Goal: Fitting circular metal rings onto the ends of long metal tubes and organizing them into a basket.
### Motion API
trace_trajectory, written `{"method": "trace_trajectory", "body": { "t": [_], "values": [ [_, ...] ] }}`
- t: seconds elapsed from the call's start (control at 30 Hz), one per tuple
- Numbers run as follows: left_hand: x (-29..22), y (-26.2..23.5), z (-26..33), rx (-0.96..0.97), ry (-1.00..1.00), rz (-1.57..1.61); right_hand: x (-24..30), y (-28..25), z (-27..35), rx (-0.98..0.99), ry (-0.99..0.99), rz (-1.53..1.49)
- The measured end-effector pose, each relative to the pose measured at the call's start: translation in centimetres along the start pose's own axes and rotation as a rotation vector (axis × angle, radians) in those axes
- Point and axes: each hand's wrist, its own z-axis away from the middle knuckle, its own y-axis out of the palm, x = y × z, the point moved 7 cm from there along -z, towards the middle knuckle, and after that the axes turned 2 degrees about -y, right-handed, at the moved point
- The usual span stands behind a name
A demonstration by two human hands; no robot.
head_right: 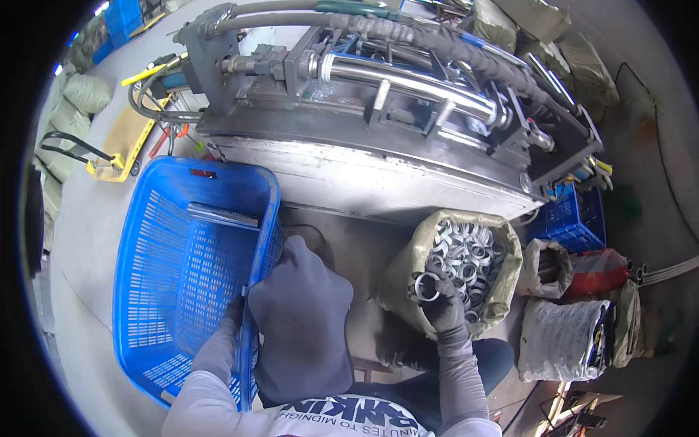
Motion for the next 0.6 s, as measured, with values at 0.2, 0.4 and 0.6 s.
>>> {"method": "trace_trajectory", "body": {
  "t": [0.2,0.4,0.6],
  "values": [
    [-9.8,-26.6,3.4,-0.380,0.163,0.710,0.9,1.0,4.0,0.023,-0.072,-0.113],
    [-28.9,-41.3,13.4,-0.345,0.406,0.472,1.1,4.6,4.4,-0.009,-0.084,-0.224],
    [-49.2,-39.8,21.1,-0.323,1.002,-0.029,1.4,3.6,4.9,0.070,-0.131,-0.275]
  ]
}}
